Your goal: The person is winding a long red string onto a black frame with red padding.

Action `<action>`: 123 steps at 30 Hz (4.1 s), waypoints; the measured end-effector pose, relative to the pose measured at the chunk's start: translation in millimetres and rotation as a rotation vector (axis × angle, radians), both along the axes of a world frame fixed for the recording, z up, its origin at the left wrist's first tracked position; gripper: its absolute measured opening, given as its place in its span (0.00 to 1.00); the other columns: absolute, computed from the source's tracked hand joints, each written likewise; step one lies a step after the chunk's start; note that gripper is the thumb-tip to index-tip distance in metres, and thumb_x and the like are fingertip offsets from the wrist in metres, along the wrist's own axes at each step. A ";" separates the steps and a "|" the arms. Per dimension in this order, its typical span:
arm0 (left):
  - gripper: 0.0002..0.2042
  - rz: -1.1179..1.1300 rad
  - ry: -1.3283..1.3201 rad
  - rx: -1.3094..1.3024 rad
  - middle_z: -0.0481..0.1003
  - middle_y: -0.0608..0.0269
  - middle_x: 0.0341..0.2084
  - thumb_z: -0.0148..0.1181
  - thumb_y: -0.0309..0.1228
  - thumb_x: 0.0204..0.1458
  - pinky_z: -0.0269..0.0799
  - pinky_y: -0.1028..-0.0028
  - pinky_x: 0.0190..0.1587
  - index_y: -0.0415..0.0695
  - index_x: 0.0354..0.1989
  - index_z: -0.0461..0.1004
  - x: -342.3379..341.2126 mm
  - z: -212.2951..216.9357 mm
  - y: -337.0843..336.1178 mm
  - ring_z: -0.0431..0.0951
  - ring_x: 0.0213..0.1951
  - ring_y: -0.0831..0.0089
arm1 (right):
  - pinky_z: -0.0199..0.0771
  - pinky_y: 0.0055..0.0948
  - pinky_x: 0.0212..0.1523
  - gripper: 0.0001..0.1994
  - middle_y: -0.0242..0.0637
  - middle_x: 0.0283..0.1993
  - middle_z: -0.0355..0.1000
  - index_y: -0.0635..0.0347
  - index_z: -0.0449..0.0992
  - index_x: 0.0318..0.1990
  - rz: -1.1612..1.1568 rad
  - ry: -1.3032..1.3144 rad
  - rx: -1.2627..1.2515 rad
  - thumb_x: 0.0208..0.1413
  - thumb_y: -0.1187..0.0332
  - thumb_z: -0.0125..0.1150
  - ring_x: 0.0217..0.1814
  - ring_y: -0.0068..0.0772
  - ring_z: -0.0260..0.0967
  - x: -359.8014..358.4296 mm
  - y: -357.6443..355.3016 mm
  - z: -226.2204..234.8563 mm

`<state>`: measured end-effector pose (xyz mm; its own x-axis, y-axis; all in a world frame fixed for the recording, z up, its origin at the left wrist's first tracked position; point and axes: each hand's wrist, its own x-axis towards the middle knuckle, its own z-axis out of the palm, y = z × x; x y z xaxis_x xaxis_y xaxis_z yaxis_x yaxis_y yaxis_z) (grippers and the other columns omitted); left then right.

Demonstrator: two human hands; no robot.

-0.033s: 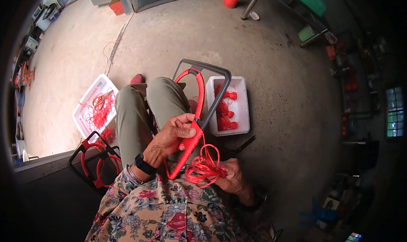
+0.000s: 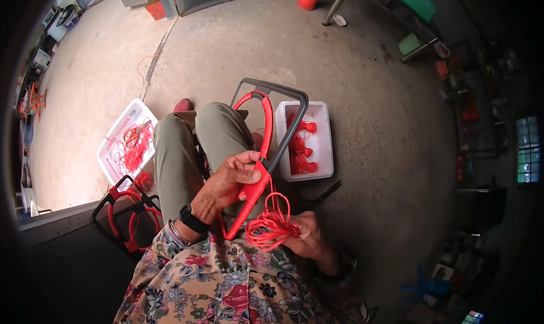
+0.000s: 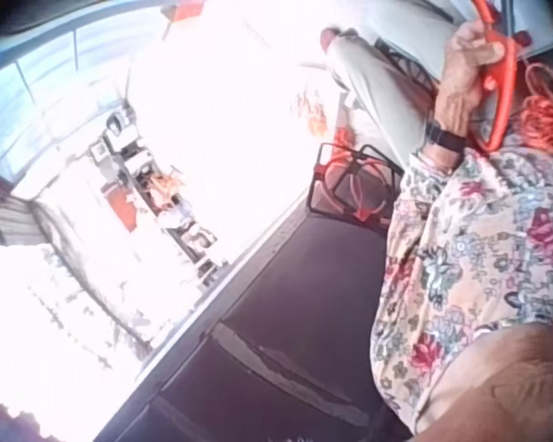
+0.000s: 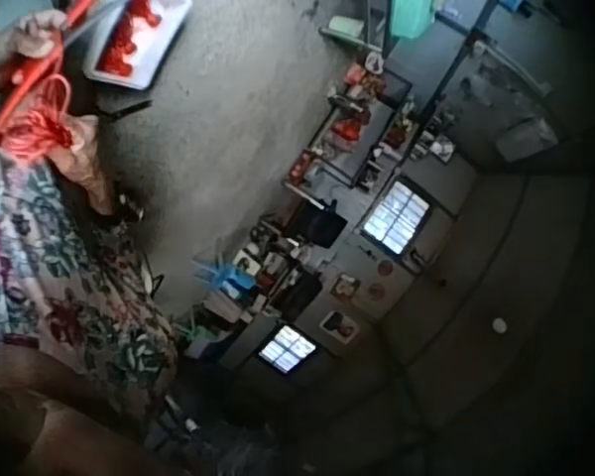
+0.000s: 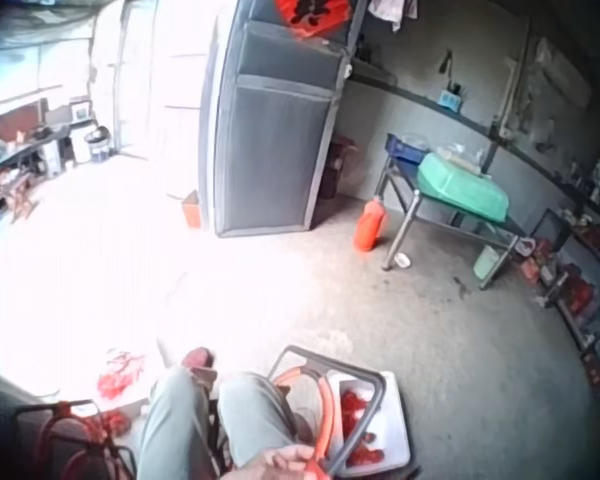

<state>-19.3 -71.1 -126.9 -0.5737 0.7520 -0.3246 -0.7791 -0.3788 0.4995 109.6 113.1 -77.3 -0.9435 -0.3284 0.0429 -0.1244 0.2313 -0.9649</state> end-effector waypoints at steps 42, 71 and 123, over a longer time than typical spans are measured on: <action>0.10 0.440 0.632 -0.464 0.75 0.65 0.34 0.52 0.24 0.56 0.68 0.81 0.34 0.38 0.46 0.71 8.5 18.7 8.5 0.72 0.30 0.80 | 0.68 0.34 0.47 0.18 0.34 0.35 0.68 0.63 0.68 0.46 -0.556 -0.223 -1.236 0.63 0.55 0.45 0.42 0.33 0.66 -63.7 17.7 18.2; 0.17 -0.010 0.869 -0.176 0.76 0.66 0.35 0.52 0.39 0.60 0.68 0.77 0.45 0.38 0.48 0.72 -7.2 115.7 61.3 0.74 0.41 0.77 | 0.66 0.31 0.56 0.18 0.42 0.49 0.72 0.67 0.72 0.48 -0.429 0.298 -0.568 0.60 0.59 0.53 0.50 0.31 0.70 -60.7 39.2 76.6; 0.11 0.216 1.395 -0.485 0.74 0.63 0.34 0.59 0.31 0.55 0.69 0.78 0.35 0.37 0.42 0.74 -8.3 116.8 37.5 0.73 0.32 0.77 | 0.71 0.28 0.43 0.17 0.36 0.37 0.73 0.62 0.72 0.47 -0.467 0.186 -0.716 0.53 0.63 0.64 0.39 0.27 0.71 -47.6 93.5 77.0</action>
<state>-27.7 -33.6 -10.1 -0.7081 0.5964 0.3780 0.4677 -0.0047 0.8838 62.0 206.6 -0.2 -0.9321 0.2544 0.2577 -0.3380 -0.3559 -0.8713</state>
